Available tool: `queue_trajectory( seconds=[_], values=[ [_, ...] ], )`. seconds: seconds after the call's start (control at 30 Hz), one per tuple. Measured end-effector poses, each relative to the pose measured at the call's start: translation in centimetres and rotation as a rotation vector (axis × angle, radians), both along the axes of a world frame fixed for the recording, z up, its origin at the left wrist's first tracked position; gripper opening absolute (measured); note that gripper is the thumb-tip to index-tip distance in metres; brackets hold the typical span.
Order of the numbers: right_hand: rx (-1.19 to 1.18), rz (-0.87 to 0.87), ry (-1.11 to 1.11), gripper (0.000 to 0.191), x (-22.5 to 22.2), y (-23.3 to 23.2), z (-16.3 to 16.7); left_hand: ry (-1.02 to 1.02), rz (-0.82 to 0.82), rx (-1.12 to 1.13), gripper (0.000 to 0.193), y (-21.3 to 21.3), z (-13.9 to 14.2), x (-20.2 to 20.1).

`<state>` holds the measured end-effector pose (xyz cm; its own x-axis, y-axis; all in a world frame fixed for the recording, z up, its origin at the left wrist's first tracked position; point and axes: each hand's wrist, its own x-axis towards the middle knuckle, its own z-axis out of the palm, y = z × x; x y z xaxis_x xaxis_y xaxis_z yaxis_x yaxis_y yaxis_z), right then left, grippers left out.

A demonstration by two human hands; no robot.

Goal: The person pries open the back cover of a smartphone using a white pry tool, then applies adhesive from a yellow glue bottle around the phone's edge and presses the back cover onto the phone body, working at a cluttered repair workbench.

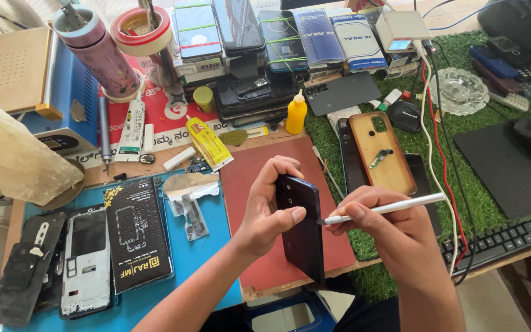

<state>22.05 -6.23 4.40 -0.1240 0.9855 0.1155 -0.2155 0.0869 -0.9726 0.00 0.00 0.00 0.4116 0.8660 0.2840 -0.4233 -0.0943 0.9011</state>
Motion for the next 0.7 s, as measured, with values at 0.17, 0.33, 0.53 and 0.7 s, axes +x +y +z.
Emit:
queue_trajectory(
  seconds=[0.17,0.33,0.53,0.7],
  values=[
    [0.027,-0.014,-0.033,0.019,-0.3,-0.2,0.3,0.018,-0.059,-0.067,0.062,0.2,0.8,-0.1],
    [0.101,-0.021,-0.113,0.018,-0.7,-0.4,0.6,0.090,-0.010,0.040,0.065,0.4,0.8,-0.1],
    [0.121,-0.074,-0.198,0.017,-1.6,-0.9,1.3,0.101,-0.037,-0.010,0.058,0.8,1.6,-0.1],
    [0.150,-0.097,-0.263,0.015,-2.5,-1.7,2.2,0.585,0.039,0.290,0.053,1.3,4.8,-2.1]
  ],
)
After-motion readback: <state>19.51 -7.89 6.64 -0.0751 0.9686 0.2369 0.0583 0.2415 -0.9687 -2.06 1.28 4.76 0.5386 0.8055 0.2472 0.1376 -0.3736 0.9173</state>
